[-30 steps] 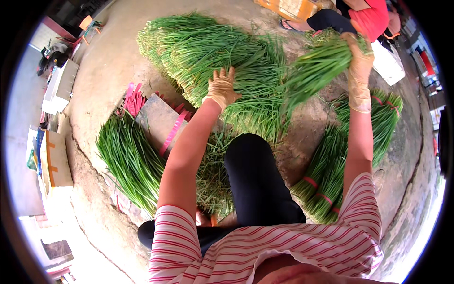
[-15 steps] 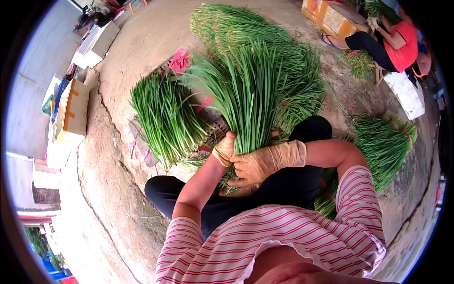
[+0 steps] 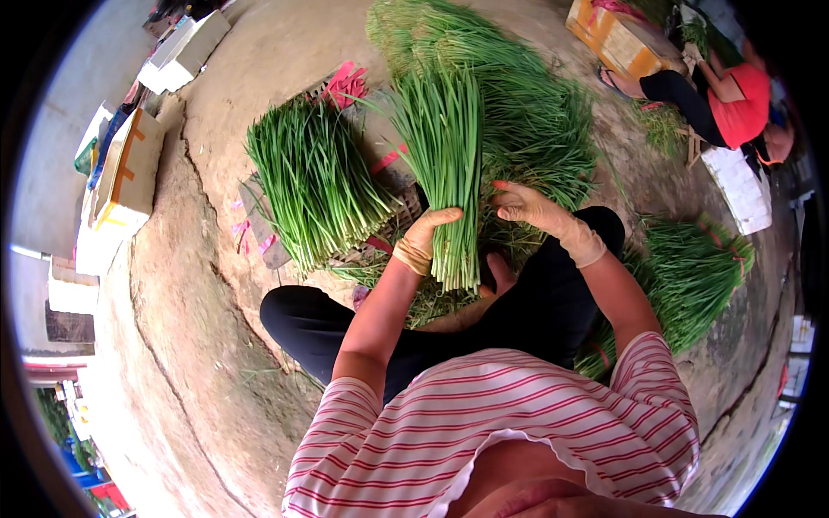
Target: The person sorts green chives by hand, picking out individual stalks and arranging them into bundles while sitting on the floor.
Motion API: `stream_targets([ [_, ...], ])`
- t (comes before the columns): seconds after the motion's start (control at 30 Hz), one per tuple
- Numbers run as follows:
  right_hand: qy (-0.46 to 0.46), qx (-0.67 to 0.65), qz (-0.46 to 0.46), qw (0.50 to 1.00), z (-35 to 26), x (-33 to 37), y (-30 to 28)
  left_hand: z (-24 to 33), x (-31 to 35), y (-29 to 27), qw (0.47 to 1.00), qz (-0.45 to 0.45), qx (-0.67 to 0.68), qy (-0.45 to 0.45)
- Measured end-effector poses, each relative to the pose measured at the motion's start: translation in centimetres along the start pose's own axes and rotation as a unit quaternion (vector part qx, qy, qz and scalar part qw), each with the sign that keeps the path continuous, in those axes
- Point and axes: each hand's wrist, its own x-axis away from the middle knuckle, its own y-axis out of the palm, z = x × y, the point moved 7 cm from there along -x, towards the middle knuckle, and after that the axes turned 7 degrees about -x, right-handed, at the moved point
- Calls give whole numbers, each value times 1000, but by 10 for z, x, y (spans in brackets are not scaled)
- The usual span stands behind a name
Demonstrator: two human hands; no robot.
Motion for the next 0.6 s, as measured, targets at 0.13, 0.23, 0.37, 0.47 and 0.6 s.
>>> stream_targets([
  [0.13, -101, 42, 51, 993, 31, -45, -2, -16, -37, -14, 919, 65, -368, 130],
  [0.23, -129, -120, 209, 962, 45, -61, -14, -10, -33, -12, 737, 194, -646, 39],
  [0.37, -158, -95, 203, 962, 16, -81, -6, 14, -43, -26, 836, 102, -502, 194],
  [0.47, -188, -79, 170, 964, -11, -109, -5, 84, -55, -4, 918, 49, -362, 156],
  [0.6, -299, 6, 129, 946, -84, -136, 24, 173, -60, 6, 904, 106, -320, 263],
])
